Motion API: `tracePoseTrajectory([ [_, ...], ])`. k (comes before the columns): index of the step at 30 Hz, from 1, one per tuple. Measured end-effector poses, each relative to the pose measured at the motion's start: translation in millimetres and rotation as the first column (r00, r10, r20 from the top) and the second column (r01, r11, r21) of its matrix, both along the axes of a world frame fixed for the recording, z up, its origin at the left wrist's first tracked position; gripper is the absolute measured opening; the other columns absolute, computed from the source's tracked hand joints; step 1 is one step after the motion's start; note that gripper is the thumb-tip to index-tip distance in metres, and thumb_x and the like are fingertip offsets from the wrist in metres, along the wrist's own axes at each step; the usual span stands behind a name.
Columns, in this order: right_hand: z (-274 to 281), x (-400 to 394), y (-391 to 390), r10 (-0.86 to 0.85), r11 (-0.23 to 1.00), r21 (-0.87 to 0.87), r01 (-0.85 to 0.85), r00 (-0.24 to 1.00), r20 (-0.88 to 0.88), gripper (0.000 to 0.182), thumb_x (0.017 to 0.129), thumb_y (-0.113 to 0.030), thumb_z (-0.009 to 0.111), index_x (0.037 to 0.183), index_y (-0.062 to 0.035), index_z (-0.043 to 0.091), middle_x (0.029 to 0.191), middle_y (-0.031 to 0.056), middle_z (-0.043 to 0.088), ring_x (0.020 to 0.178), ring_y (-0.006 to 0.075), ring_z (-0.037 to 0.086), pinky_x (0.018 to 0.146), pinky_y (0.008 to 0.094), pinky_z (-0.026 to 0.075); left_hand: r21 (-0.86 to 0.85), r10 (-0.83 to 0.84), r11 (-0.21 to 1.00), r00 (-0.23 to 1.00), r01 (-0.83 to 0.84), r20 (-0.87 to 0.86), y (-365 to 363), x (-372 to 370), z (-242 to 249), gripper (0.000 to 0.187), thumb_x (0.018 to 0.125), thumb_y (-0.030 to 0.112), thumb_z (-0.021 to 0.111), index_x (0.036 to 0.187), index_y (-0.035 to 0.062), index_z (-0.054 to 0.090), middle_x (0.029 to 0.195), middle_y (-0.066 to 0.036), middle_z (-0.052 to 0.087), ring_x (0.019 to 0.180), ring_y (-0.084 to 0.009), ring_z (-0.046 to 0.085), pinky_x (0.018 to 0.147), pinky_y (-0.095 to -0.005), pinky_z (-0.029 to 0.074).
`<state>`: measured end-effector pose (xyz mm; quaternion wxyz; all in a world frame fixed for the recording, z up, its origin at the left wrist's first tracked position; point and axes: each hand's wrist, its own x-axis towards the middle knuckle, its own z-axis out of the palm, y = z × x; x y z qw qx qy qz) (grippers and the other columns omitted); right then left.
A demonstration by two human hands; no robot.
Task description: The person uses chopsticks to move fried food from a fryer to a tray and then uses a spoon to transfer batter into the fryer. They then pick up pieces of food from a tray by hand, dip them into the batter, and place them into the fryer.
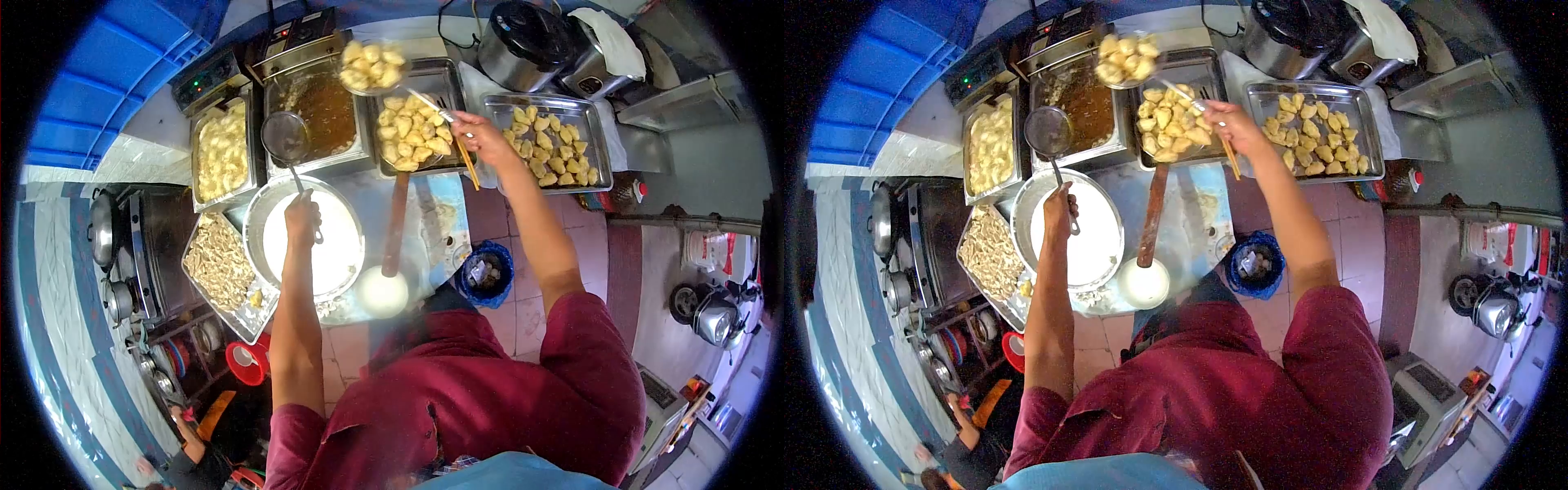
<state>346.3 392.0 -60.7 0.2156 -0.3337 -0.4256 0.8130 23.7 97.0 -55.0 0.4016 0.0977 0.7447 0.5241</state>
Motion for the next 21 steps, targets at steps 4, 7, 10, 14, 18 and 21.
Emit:
tracePoseTrajectory([
  [4,-16,39,37,-0.141,0.990,0.049,0.136,0.981,0.134,0.047,0.091,-0.007,0.061,0.137,-0.0004,0.051,0.081,-0.0023,0.056,0.051,0.0024,0.036,0.044,0.0182,0.026,-0.002,0.011,1.000,1.000,-0.011,0.009,2,12,5,0.034,0.099,0.022,0.050,0.122,-0.0012,0.060,0.064,0.002,0.048,0.050,-0.0074,0.043,0.044,-0.0242,0.035],
  [7,-44,53,53,-0.193,0.979,0.107,0.173,0.956,0.219,0.040,0.094,-0.012,0.061,0.133,-0.0019,0.056,0.080,-0.0017,0.055,0.053,0.0041,0.035,0.045,0.0210,0.025,0.025,0.014,1.000,1.000,-0.014,0.016,5,17,5,0.036,0.099,0.023,0.050,0.123,-0.0016,0.059,0.065,0.002,0.048,0.051,-0.0074,0.042,0.045,-0.0242,0.036],
  [10,-72,64,51,-0.251,0.966,0.141,0.217,0.919,0.306,0.036,0.094,-0.014,0.063,0.129,-0.0030,0.060,0.078,-0.0022,0.055,0.054,0.0047,0.036,0.046,0.0222,0.027,0.036,0.017,0.999,1.000,-0.018,0.024,8,22,7,0.037,0.099,0.024,0.050,0.125,-0.0021,0.059,0.066,0.002,0.048,0.051,-0.0072,0.042,0.045,-0.0242,0.036],
  [14,-116,68,43,-0.227,0.974,0.070,0.217,0.912,0.343,0.041,0.093,-0.018,0.066,0.131,-0.0070,0.060,0.078,-0.0033,0.057,0.055,0.0047,0.038,0.047,0.0209,0.030,0.065,-0.029,0.998,0.998,0.025,0.061,8,26,7,0.039,0.103,0.023,0.048,0.132,-0.0016,0.055,0.069,0.000,0.050,0.055,-0.0091,0.045,0.049,-0.0265,0.038],
  [18,-150,67,29,-0.224,0.974,0.034,0.222,0.944,0.244,0.040,0.094,-0.022,0.066,0.131,-0.0071,0.060,0.081,-0.0034,0.059,0.057,0.0039,0.040,0.050,0.0209,0.033,0.032,-0.050,0.998,0.998,0.049,0.039,12,37,14,0.039,0.103,0.025,0.048,0.132,-0.0010,0.055,0.070,0.000,0.050,0.056,-0.0084,0.045,0.049,-0.0251,0.040],
  [21,-176,63,27,-0.330,0.906,0.387,0.170,0.856,0.398,0.038,0.091,-0.025,0.069,0.123,-0.0057,0.064,0.088,0.0025,0.067,0.073,0.0156,0.059,0.063,0.0303,0.046,0.064,-0.064,0.996,0.996,0.060,0.065,12,44,12,0.039,0.103,0.025,0.048,0.131,-0.0002,0.055,0.072,0.000,0.050,0.057,-0.0083,0.045,0.050,-0.0241,0.041],
])
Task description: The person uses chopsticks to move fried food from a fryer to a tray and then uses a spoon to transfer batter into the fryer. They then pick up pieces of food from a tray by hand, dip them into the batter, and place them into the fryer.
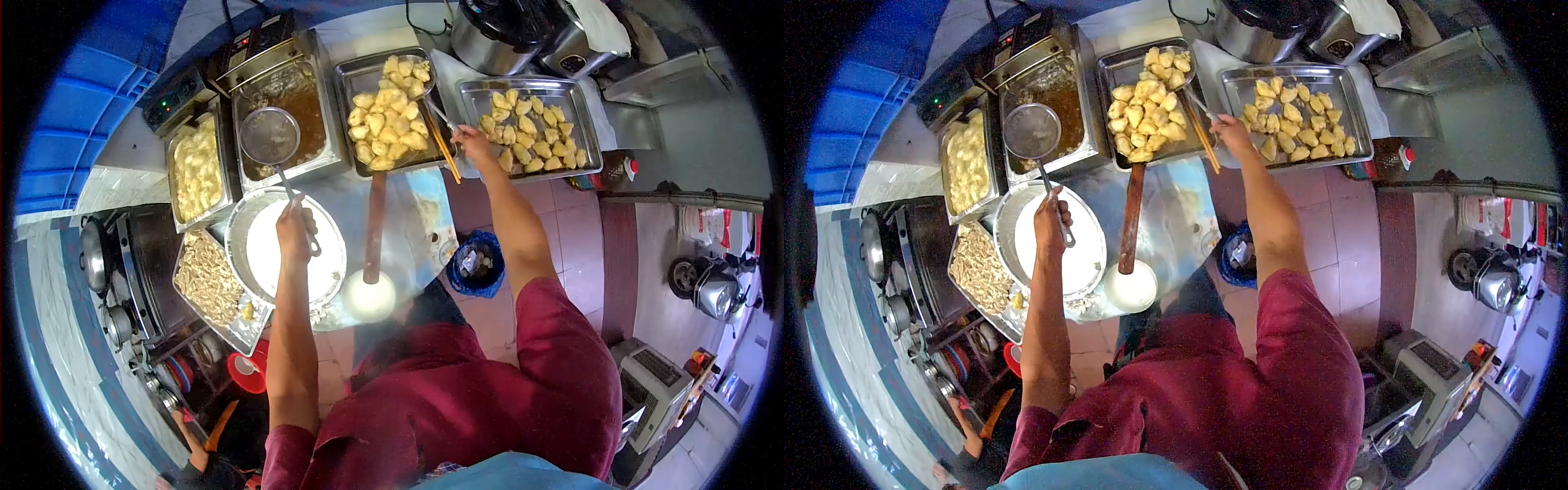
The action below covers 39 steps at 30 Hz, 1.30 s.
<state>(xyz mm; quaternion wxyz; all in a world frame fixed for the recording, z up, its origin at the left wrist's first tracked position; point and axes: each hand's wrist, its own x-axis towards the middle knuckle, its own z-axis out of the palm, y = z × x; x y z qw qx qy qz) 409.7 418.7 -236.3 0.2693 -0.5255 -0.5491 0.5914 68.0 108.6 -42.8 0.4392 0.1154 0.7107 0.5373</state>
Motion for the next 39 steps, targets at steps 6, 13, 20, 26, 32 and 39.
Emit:
tracePoseTrajectory([
  [6,45,-7,-25,-0.396,0.852,0.522,-0.044,0.599,0.696,0.029,0.088,-0.028,0.067,0.109,-0.0085,0.068,0.094,0.0165,0.071,0.091,0.0321,0.068,0.077,0.0405,0.051,0.095,0.020,0.994,0.966,-0.046,0.259,12,-4,-11,0.036,0.105,0.027,0.046,0.133,0.0063,0.054,0.076,0.001,0.050,0.062,-0.0088,0.045,0.054,-0.0232,0.042],
  [13,168,-120,-184,0.188,0.982,0.009,-0.188,0.982,-0.036,0.045,0.098,-0.046,0.057,0.110,-0.0041,0.065,0.082,0.0048,0.067,0.075,0.0163,0.064,0.068,0.0317,0.051,0.380,-0.252,0.925,0.734,-0.009,0.630,21,-3,-19,0.038,0.101,0.032,0.053,0.136,0.0180,0.051,0.101,-0.002,0.062,0.094,-0.0183,0.060,0.086,-0.0357,0.049],
  [20,199,-235,-308,-0.115,0.910,-0.411,-0.057,0.917,-0.382,0.046,0.095,-0.030,0.064,0.133,-0.0056,0.056,0.088,0.0034,0.063,0.073,0.0156,0.059,0.059,0.0278,0.048,0.340,-0.450,0.891,0.687,0.300,0.571,-24,-36,-10,0.046,0.104,0.036,0.045,0.144,0.0146,0.043,0.123,-0.008,0.056,0.061,-0.0189,0.055,0.068,-0.0359,0.054],
  [26,185,-282,-253,-0.098,0.877,0.471,-0.094,0.925,0.367,0.039,0.095,-0.016,0.054,0.133,-0.0101,0.058,0.102,0.0170,0.071,0.096,0.0318,0.067,0.081,0.0407,0.051,0.190,-0.575,0.813,0.812,0.551,0.105,-144,-106,2,0.041,0.100,0.035,0.053,0.130,0.0074,0.060,0.094,-0.002,0.065,0.078,-0.0094,0.055,0.068,-0.0249,0.046],
  [32,217,-339,-204,-0.055,0.847,0.389,-0.362,0.668,0.742,0.043,0.093,-0.014,0.049,0.135,-0.0182,0.058,0.116,0.0170,0.068,0.112,0.0353,0.062,0.095,0.0432,0.049,-0.233,-0.650,0.724,0.755,0.649,0.083,-345,-162,-23,0.039,0.098,0.035,0.056,0.115,0.0012,0.065,0.086,-0.004,0.064,0.074,-0.0135,0.056,0.069,-0.0290,0.048],
  [39,163,-355,-183,0.139,0.803,0.355,-0.478,0.731,0.668,0.045,0.094,-0.015,0.049,0.138,-0.0155,0.056,0.124,0.0148,0.065,0.115,0.0346,0.060,0.097,0.0419,0.048,-0.448,-0.601,0.765,0.763,0.463,-0.237,-554,-161,-90,0.036,0.095,0.029,0.062,0.115,-0.0014,0.064,0.080,-0.016,0.067,0.071,-0.0209,0.064,0.063,-0.0344,0.051],
])
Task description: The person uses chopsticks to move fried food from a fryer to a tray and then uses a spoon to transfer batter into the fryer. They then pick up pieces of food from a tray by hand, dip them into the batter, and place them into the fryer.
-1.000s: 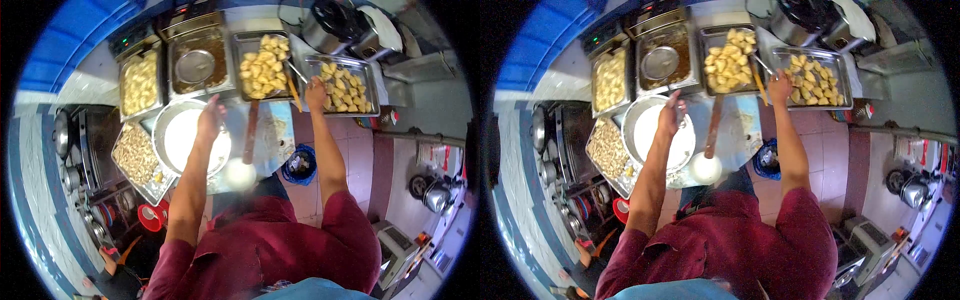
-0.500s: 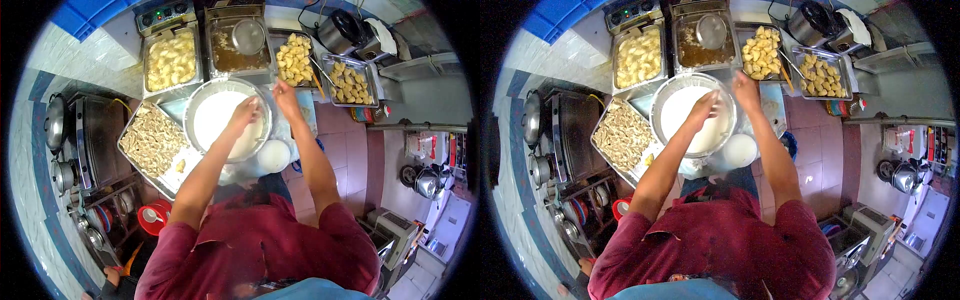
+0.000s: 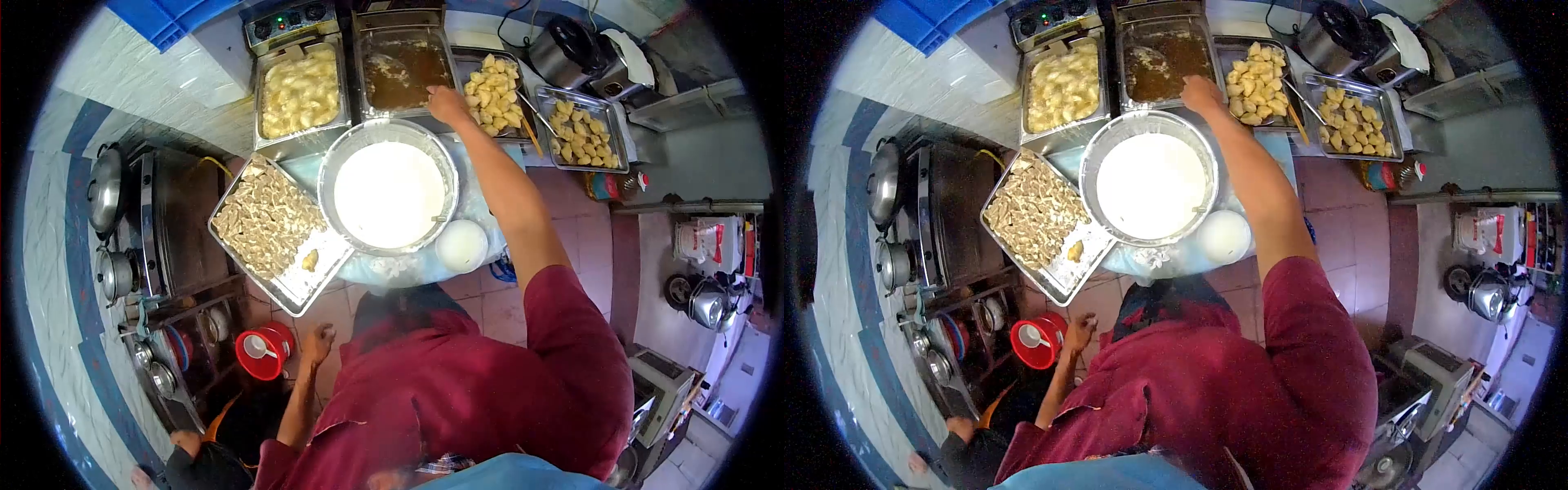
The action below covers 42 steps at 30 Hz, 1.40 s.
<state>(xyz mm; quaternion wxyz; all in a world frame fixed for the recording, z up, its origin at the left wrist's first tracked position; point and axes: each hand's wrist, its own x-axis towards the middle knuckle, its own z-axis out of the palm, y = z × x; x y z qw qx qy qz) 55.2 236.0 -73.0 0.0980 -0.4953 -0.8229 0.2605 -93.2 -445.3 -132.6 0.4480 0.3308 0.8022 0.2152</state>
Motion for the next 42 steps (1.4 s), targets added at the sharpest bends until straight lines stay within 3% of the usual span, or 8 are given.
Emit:
tracePoseTrajectory([
  [3,10,10,-23,0.013,0.999,0.047,-0.016,0.997,0.070,0.041,0.095,-0.016,0.048,0.134,-0.0175,0.060,0.120,0.0154,0.066,0.107,0.0341,0.063,0.089,0.0427,0.051,-0.237,0.430,0.897,0.864,-0.374,0.263,-48,22,-12,0.031,0.096,0.027,0.062,0.113,0.0022,0.066,0.078,-0.011,0.068,0.069,-0.0160,0.063,0.055,-0.0288,0.048],
  [10,29,71,-67,0.106,0.994,-0.013,-0.106,0.994,-0.011,0.039,0.095,-0.013,0.051,0.133,-0.0140,0.060,0.103,0.0185,0.069,0.096,0.0366,0.066,0.082,0.0431,0.051,-0.208,0.447,0.893,0.839,-0.399,0.309,-103,61,-64,0.033,0.096,0.031,0.062,0.115,0.0052,0.064,0.080,-0.007,0.066,0.063,-0.0122,0.059,0.050,-0.0254,0.044],
  [16,54,108,-90,0.248,0.951,0.173,-0.256,0.966,0.068,0.036,0.097,-0.016,0.051,0.132,-0.0151,0.060,0.097,0.0225,0.069,0.089,0.0398,0.067,0.076,0.0461,0.051,-0.259,0.516,0.855,0.792,-0.450,0.327,-91,58,-84,0.034,0.095,0.033,0.062,0.116,0.0057,0.063,0.080,-0.007,0.065,0.060,-0.0119,0.058,0.049,-0.0253,0.044],
  [19,69,124,-92,0.235,0.939,0.195,-0.282,0.943,0.234,0.036,0.095,-0.014,0.051,0.130,-0.0163,0.061,0.092,0.0224,0.069,0.084,0.0402,0.067,0.073,0.0486,0.051,-0.261,0.532,0.845,0.777,-0.466,0.336,-71,40,-87,0.035,0.095,0.034,0.062,0.116,0.0059,0.062,0.080,-0.007,0.065,0.059,-0.0118,0.057,0.049,-0.0252,0.044],
  [29,99,112,-6,0.033,0.870,0.450,-0.202,0.934,0.355,0.048,0.083,-0.005,0.052,0.129,-0.0146,0.061,0.085,0.0220,0.069,0.080,0.0395,0.068,0.068,0.0482,0.054,-0.206,0.561,0.822,0.690,-0.532,0.458,-34,5,-60,0.040,0.096,0.033,0.062,0.124,0.0046,0.059,0.081,-0.008,0.064,0.056,-0.0120,0.054,0.048,-0.0249,0.044],
  [32,81,107,7,0.068,0.861,0.407,-0.305,0.862,0.501,0.041,0.083,-0.005,0.052,0.121,-0.0110,0.066,0.085,0.0215,0.069,0.080,0.0389,0.068,0.068,0.0485,0.054,-0.201,0.528,0.849,0.767,-0.489,0.365,-19,11,-38,0.040,0.096,0.033,0.062,0.124,0.0044,0.059,0.081,-0.008,0.064,0.055,-0.0123,0.054,0.048,-0.0249,0.044],
  [38,64,122,-13,0.155,0.908,0.304,-0.288,0.906,0.394,0.026,0.084,-0.007,0.051,0.103,-0.0039,0.070,0.085,0.0258,0.068,0.079,0.0417,0.067,0.069,0.0498,0.053,-0.251,0.562,0.827,0.716,-0.503,0.414,-46,10,-56,0.042,0.096,0.035,0.062,0.124,0.0045,0.059,0.084,-0.009,0.065,0.057,-0.0133,0.055,0.050,-0.0271,0.046],
  [42,75,136,-22,0.141,0.990,0.013,-0.142,0.987,0.080,0.021,0.084,-0.009,0.055,0.095,0.0021,0.069,0.080,0.0196,0.067,0.067,0.0310,0.065,0.062,0.0432,0.051,-0.254,0.584,0.809,0.675,-0.530,0.451,-60,16,-75,0.042,0.096,0.036,0.062,0.124,0.0046,0.059,0.083,-0.009,0.065,0.057,-0.0135,0.055,0.049,-0.0275,0.045],
])
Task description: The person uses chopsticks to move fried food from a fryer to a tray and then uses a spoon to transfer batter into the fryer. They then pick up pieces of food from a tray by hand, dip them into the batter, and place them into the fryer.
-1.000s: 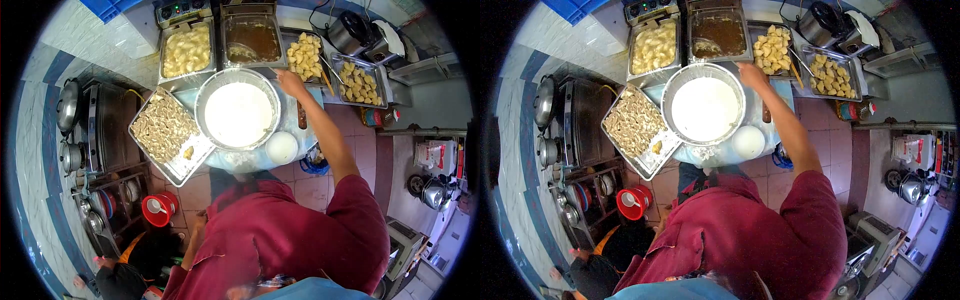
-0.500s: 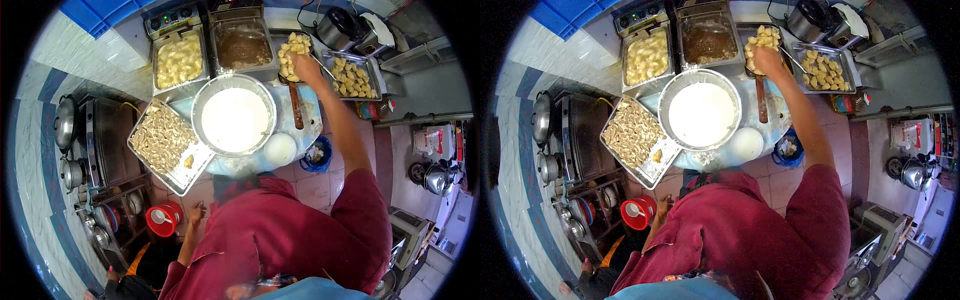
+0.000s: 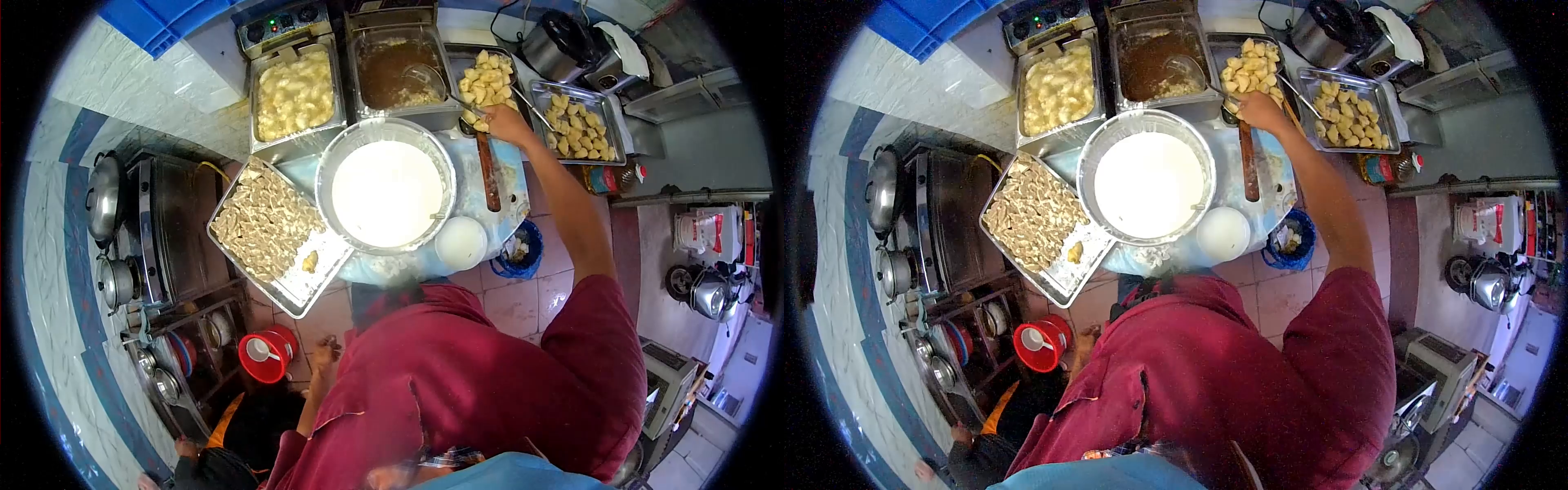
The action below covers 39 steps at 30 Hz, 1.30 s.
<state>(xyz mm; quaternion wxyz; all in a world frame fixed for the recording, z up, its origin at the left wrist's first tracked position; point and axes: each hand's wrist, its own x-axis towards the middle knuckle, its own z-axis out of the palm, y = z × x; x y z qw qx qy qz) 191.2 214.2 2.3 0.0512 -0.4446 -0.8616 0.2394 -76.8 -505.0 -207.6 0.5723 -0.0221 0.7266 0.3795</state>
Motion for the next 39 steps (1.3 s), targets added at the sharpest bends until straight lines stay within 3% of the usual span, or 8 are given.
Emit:
tracePoseTrajectory([
  [5,-23,-1,5,-0.400,0.684,-0.712,0.159,0.898,-0.183,0.032,0.098,-0.012,0.055,0.128,-0.0049,0.059,0.069,0.0011,0.053,0.048,0.0061,0.037,0.040,0.0243,0.029,-0.001,0.024,1.000,1.000,-0.024,0.012,-8,5,-17,0.043,0.096,0.037,0.063,0.123,0.0048,0.060,0.083,-0.009,0.065,0.057,-0.0137,0.055,0.049,-0.0278,0.045],
  [8,-25,-18,-4,-0.483,0.554,-0.822,0.131,0.855,-0.189,0.043,0.100,-0.015,0.055,0.141,-0.0031,0.045,0.068,0.0013,0.051,0.046,0.0053,0.033,0.040,0.0223,0.027,-0.019,-0.031,0.999,0.998,0.030,-0.045,2,3,-15,0.045,0.095,0.040,0.063,0.123,0.0046,0.060,0.084,-0.009,0.065,0.059,-0.0137,0.055,0.051,-0.0273,0.045],
  [12,-16,-30,-12,-0.626,0.377,-0.914,0.149,0.769,-0.133,0.036,0.101,-0.013,0.054,0.135,-0.0052,0.047,0.076,0.0038,0.055,0.045,0.0037,0.033,0.037,0.0183,0.027,0.006,-0.058,0.998,0.994,0.059,-0.091,17,2,8,0.049,0.094,0.043,0.063,0.122,0.0032,0.060,0.084,-0.010,0.065,0.060,-0.0134,0.056,0.052,-0.0267,0.045],
  [18,-34,-24,-1,-0.735,0.067,-0.986,-0.153,0.661,-0.153,0.007,0.100,-0.015,0.054,0.104,-0.0108,0.050,0.074,0.0012,0.051,0.044,0.0015,0.032,0.036,0.0157,0.027,-0.083,-0.043,0.996,0.998,0.040,-0.038,7,4,-17,0.049,0.094,0.045,0.063,0.120,0.0028,0.061,0.084,-0.010,0.066,0.058,-0.0139,0.055,0.051,-0.0272,0.045],
  [21,-29,-25,4,-0.769,0.078,-0.980,-0.180,0.615,-0.174,0.008,0.100,-0.015,0.054,0.097,-0.0117,0.048,0.074,0.0004,0.051,0.046,0.0012,0.033,0.036,0.0157,0.027,-0.130,-0.001,0.992,1.000,0.002,0.006,0,8,-33,0.048,0.094,0.044,0.063,0.119,0.0035,0.061,0.083,-0.010,0.066,0.057,-0.0145,0.056,0.050,-0.0275,0.045],
  [28,-31,-75,28,-0.826,0.311,-0.947,0.078,0.516,-0.228,0.007,0.096,-0.008,0.051,0.090,-0.0063,0.050,0.073,0.0050,0.054,0.049,0.0082,0.039,0.039,0.0214,0.029,-0.124,0.046,0.991,0.999,-0.048,-0.015,4,12,-22,0.046,0.094,0.043,0.063,0.119,0.0044,0.060,0.082,-0.010,0.066,0.056,-0.0151,0.055,0.049,-0.0278,0.044],
  [33,-43,-137,31,-0.871,0.302,-0.947,0.105,0.435,-0.229,0.010,0.094,-0.003,0.047,0.085,-0.0058,0.050,0.070,0.0077,0.056,0.048,0.0108,0.042,0.039,0.0263,0.032,-0.128,0.057,0.990,0.998,-0.059,-0.021,7,9,-13,0.044,0.094,0.041,0.064,0.120,0.0051,0.060,0.081,-0.010,0.066,0.055,-0.0156,0.055,0.049,-0.0279,0.044],
  [39,-61,-160,13,-0.838,0.389,-0.906,0.166,0.472,-0.273,0.017,0.098,-0.010,0.050,0.114,-0.0084,0.057,0.070,0.0031,0.055,0.050,0.0079,0.039,0.041,0.0225,0.032,-0.142,0.152,0.978,0.988,-0.152,-0.010,0,9,-20,0.044,0.093,0.039,0.067,0.121,0.0064,0.059,0.079,-0.009,0.065,0.056,-0.0155,0.055,0.049,-0.0275,0.044],
])
